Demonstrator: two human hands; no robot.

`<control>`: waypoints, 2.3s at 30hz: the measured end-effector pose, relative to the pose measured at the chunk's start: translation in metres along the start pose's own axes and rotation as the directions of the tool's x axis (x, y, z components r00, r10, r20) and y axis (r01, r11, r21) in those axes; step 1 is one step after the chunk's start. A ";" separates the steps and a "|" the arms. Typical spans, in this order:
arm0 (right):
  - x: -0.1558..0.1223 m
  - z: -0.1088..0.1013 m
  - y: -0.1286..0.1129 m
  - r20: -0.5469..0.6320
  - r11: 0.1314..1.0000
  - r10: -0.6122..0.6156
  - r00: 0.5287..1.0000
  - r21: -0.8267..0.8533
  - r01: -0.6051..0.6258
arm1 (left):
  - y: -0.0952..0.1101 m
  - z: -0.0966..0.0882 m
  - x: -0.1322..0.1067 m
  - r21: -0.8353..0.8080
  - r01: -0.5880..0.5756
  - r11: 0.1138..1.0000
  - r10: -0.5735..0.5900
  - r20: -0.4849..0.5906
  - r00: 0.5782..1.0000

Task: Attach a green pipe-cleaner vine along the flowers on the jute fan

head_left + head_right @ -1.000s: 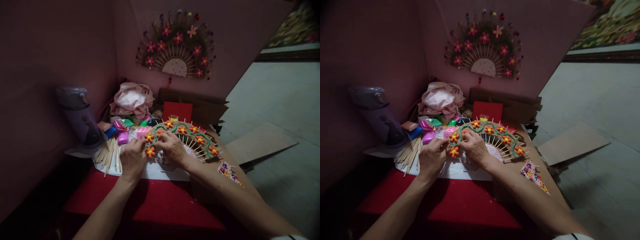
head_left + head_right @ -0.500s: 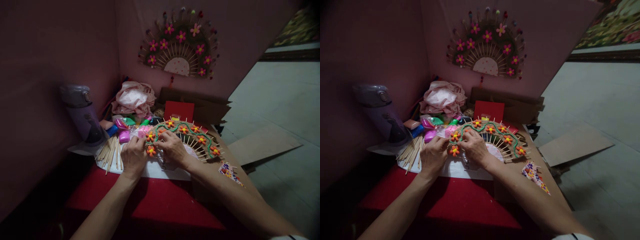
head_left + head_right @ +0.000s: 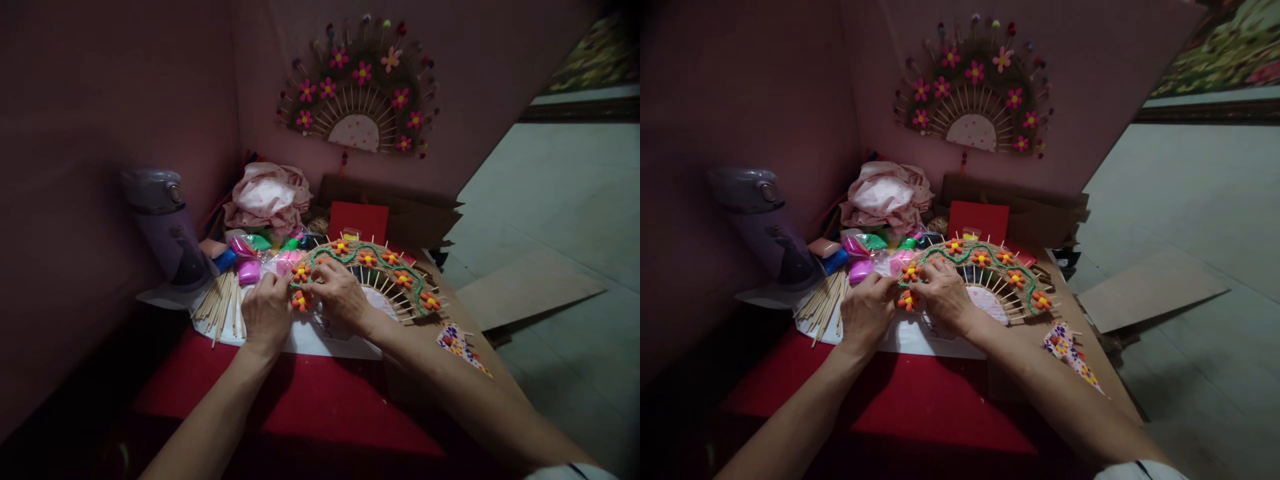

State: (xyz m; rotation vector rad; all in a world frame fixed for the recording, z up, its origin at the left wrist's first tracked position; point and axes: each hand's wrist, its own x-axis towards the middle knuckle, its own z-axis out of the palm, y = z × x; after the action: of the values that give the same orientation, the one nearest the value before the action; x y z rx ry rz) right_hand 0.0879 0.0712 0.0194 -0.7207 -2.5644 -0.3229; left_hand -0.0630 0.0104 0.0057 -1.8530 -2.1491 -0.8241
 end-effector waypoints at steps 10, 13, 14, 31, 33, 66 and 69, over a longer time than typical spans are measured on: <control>0.007 0.003 -0.003 0.019 1.000 -0.016 1.000 -0.013 0.016 | -0.001 -0.004 0.000 -0.093 0.039 0.995 -0.033 0.062 0.998; 0.007 0.005 -0.002 0.017 0.999 -0.017 1.000 -0.033 0.017 | -0.002 -0.006 0.001 -0.184 0.070 0.980 -0.060 0.061 0.996; 0.007 0.005 -0.002 0.018 0.999 -0.018 1.000 -0.038 0.018 | -0.003 -0.007 0.002 -0.219 0.084 0.972 -0.074 0.056 0.996; 0.011 0.006 -0.004 0.042 0.999 -0.021 0.999 -0.046 0.023 | -0.012 0.001 0.002 -0.526 0.089 0.846 -0.083 0.036 0.996; 0.010 0.006 -0.004 0.038 0.999 -0.021 0.999 -0.049 0.023 | -0.012 0.000 0.000 -0.490 0.096 0.867 -0.085 0.045 0.995; 0.015 0.004 -0.010 0.071 0.999 -0.019 0.997 -0.044 0.022 | -0.010 0.001 -0.003 -0.430 0.100 0.897 -0.079 0.066 0.995; 0.014 0.003 -0.010 0.072 0.999 -0.016 0.997 -0.040 0.019 | -0.010 0.002 -0.003 -0.404 0.099 0.909 -0.083 0.057 0.995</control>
State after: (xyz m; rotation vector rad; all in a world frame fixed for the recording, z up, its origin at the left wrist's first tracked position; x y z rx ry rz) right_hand 0.0704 0.0703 0.0224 -0.7372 -2.6403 -0.3628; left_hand -0.0718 0.0080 0.0001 -1.9711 -2.2323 -1.3576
